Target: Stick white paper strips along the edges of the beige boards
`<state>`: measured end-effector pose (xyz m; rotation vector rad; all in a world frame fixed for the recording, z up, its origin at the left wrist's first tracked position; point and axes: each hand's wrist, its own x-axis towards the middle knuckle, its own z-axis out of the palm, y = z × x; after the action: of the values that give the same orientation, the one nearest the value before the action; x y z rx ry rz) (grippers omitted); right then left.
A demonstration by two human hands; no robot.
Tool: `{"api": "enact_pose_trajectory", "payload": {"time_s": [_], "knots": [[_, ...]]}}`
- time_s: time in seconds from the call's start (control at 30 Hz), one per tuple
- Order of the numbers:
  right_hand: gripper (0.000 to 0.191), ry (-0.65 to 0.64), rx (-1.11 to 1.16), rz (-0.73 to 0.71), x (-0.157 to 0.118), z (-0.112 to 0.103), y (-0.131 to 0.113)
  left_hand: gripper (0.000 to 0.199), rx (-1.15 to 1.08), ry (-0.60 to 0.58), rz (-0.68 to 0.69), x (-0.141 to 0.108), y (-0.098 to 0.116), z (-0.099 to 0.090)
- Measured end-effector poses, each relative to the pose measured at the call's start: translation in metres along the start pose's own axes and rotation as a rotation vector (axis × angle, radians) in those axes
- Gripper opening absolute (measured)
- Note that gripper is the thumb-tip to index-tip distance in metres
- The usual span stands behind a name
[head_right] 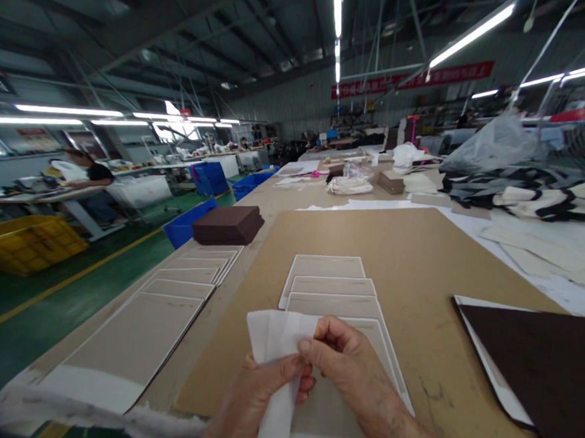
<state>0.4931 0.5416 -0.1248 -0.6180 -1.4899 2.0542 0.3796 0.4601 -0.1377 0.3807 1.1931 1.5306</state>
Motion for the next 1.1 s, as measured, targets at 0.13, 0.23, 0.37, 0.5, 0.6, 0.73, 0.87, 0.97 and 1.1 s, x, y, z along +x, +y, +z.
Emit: {"api": "enact_pose_trajectory", "payload": {"time_s": [0.13, 0.23, 0.37, 0.5, 0.6, 0.73, 0.87, 0.97, 1.1], "knots": [[0.034, 0.050, 0.001, -0.009, 0.001, -0.001, 0.002, 0.046, -0.005, 0.018, 0.018, 0.002, -0.002, 0.003], [0.034, 0.047, 0.084, -0.002, 0.000, 0.000, 0.008, 0.051, 0.020, 0.078, 0.017, 0.005, -0.005, 0.004], [0.025, 0.099, 0.274, 0.058, -0.002, 0.004, 0.016, 0.055, 0.049, 0.099, 0.049, 0.008, -0.011, 0.004], [0.023, 0.292, 0.359, -0.037, -0.003, -0.019, -0.001, 0.049, 0.112, 0.042, 0.096, 0.004, -0.008, -0.012], [0.020, 0.504, 0.302, -0.214, -0.009, -0.060, -0.030, 0.048, 0.199, 0.023, 0.235, -0.004, 0.013, -0.042], [0.023, 0.453, 0.145, -0.123, -0.020, -0.108, -0.056, 0.042, 0.379, 0.132, 0.367, -0.012, 0.045, -0.084], [0.037, 0.369, -0.114, 0.210, -0.010, -0.110, -0.047, 0.013, 0.957, 0.009, 0.454, -0.004, 0.047, -0.092], [0.037, 0.195, -0.316, 0.323, 0.014, -0.090, -0.031, 0.023, 1.347, -0.224, 0.638, 0.014, 0.030, -0.081], [0.028, 0.004, -0.601, 0.249, 0.052, -0.061, -0.012, 0.015, 1.655, -0.289, 0.746, 0.036, 0.007, -0.073]]}}
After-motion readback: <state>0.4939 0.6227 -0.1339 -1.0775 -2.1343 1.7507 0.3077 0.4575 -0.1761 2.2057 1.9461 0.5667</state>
